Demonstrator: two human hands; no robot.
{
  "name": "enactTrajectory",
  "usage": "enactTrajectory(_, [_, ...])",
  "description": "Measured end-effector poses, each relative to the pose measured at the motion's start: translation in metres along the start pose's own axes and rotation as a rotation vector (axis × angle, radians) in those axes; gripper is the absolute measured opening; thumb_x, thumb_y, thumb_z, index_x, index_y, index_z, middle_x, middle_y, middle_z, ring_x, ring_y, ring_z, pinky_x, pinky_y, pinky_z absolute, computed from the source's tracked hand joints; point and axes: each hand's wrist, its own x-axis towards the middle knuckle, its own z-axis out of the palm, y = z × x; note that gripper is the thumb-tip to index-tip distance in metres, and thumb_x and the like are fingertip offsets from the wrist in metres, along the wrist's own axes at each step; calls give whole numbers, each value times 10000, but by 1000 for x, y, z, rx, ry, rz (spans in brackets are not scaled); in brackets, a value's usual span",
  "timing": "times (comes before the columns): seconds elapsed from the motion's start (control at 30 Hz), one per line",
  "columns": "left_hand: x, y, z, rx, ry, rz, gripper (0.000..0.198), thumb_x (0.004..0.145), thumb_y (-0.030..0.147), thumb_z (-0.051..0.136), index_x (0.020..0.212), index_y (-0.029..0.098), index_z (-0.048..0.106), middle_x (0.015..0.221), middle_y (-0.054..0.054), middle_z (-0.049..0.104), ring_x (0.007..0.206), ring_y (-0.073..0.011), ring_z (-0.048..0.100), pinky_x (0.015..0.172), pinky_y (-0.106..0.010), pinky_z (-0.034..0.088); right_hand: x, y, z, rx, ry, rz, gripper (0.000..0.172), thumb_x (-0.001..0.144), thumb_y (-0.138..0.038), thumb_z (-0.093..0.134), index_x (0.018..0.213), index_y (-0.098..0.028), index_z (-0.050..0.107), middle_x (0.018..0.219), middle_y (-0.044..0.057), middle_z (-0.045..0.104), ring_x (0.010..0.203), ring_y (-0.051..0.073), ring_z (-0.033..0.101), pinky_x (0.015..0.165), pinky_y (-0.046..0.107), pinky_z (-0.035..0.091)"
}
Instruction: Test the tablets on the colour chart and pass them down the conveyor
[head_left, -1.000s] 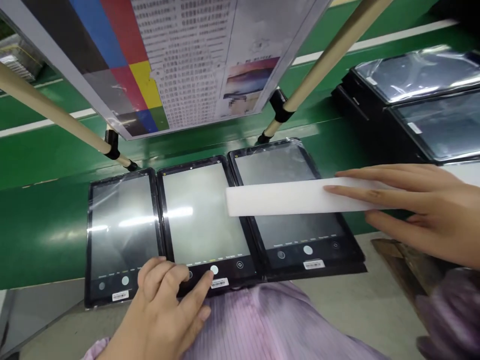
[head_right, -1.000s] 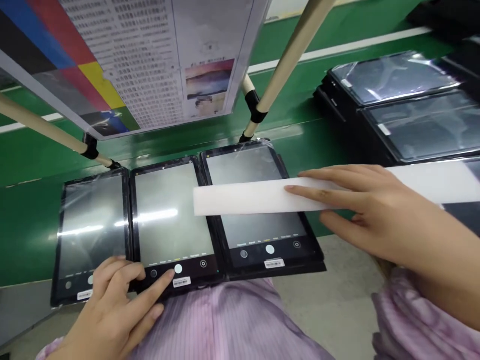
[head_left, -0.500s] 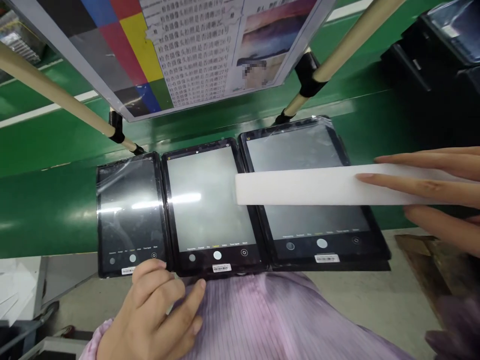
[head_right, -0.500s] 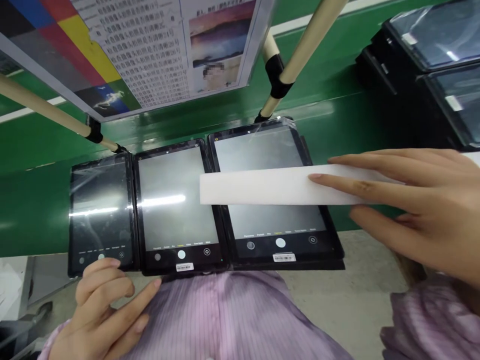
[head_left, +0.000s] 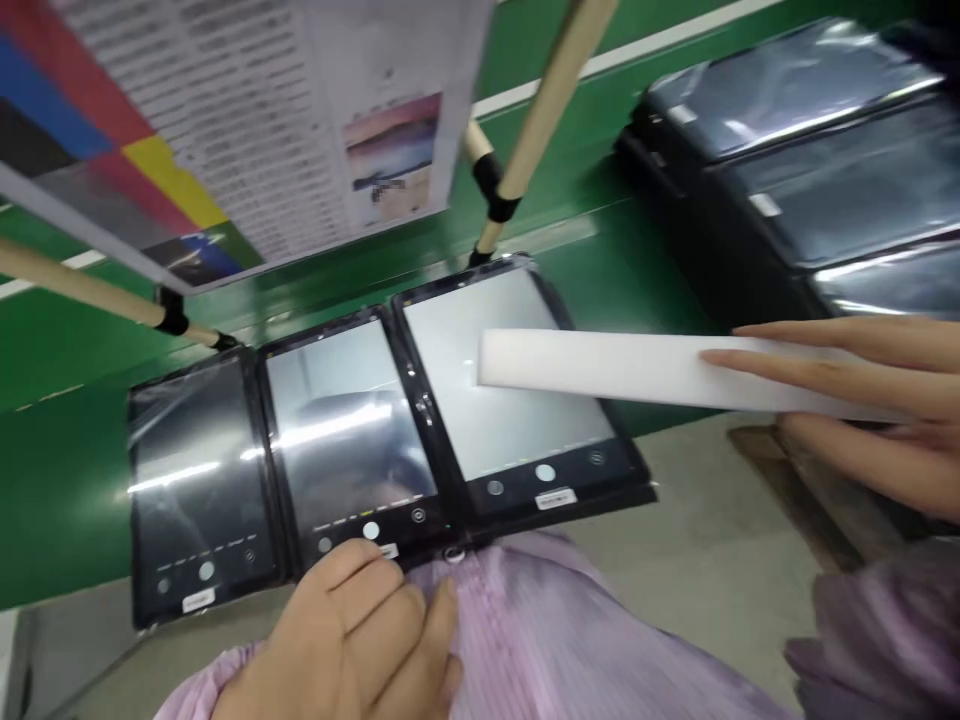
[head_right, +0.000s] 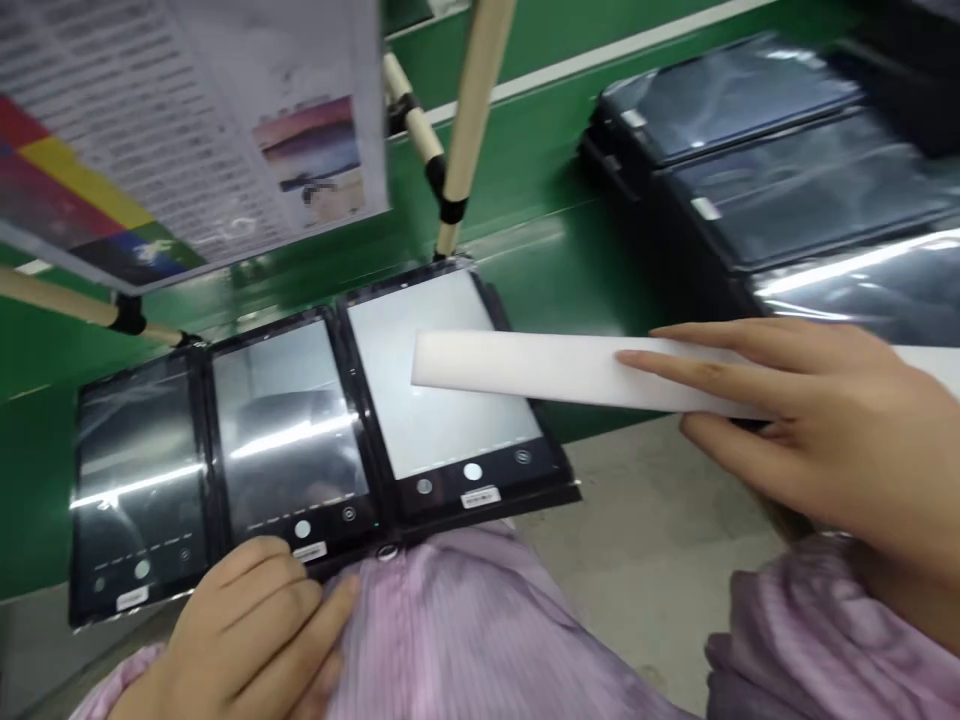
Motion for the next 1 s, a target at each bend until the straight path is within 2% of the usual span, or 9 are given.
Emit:
enactTrajectory(0.07, [20, 3, 12, 13, -18, 27, 245, 975, 135, 464, 1042, 126, 700, 756, -3, 659, 717, -156, 607, 753, -338, 522, -14, 10, -10, -54, 15, -113, 446, 936, -434, 494, 1374, -476, 564, 1299, 37, 635, 1033, 297, 657, 904, 515, 520])
enactTrajectory(0.17, [37, 9, 30, 97, -95, 8, 327, 1022, 223, 414, 1203, 239, 685, 932, -37, 667, 858, -202, 595, 790, -370, 496, -33, 24, -21, -179, 60, -175, 504, 968, -360, 463, 1468, -422, 471, 1208, 110, 641, 941, 314, 662, 782, 497, 538])
enactTrajectory(0.23, [44, 14, 40, 154, -138, -27, 353, 1033, 277, 404, 1287, 280, 649, 1018, -60, 637, 928, -232, 563, 817, -399, 467, -41, 28, -25, -217, 49, -194, 485, 971, -325, 459, 1454, -345, 493, 1179, 143, 639, 913, 312, 665, 750, 475, 549])
enactTrajectory(0.3, [50, 19, 47, 178, -133, -43, 358, 1025, 273, 424, 1317, 272, 631, 1048, -73, 594, 964, -244, 532, 844, -410, 432, -45, 29, -26, -212, 31, -202, 433, 961, -281, 476, 1387, -280, 550, 1180, 158, 641, 923, 306, 668, 758, 458, 559])
enactTrajectory(0.5, [68, 27, 57, 218, -141, -42, 348, 1014, 254, 414, 1232, 171, 672, 1020, -99, 526, 951, -256, 478, 840, -413, 371, -46, 30, -20, -193, 62, -168, 346, 931, -209, 519, 1260, -205, 623, 1173, 174, 661, 937, 322, 668, 759, 485, 557])
enactTrajectory(0.7, [55, 22, 49, 55, -91, 66, 284, 1003, 244, 495, 1204, 153, 673, 985, -57, 517, 918, -204, 481, 889, -385, 384, -47, 34, -21, -189, 55, -154, 338, 945, -194, 479, 1249, -211, 626, 1175, 159, 663, 948, 307, 662, 766, 484, 544])
enactTrajectory(0.83, [42, 15, 38, 72, -140, 99, 247, 985, 256, 555, 1173, 174, 694, 948, -35, 510, 892, -182, 490, 882, -353, 418, -46, 40, -18, -198, 67, -161, 350, 952, -225, 467, 1274, -256, 603, 1185, 142, 658, 961, 302, 660, 773, 477, 531])
enactTrajectory(1.0, [27, 6, 31, 92, -90, 87, 201, 946, 213, 612, 1110, 171, 720, 907, -31, 501, 875, -175, 495, 883, -349, 436, -46, 48, -11, -129, 116, -163, 448, 928, -275, 487, 1364, -340, 570, 1208, 135, 648, 964, 329, 663, 783, 506, 515])
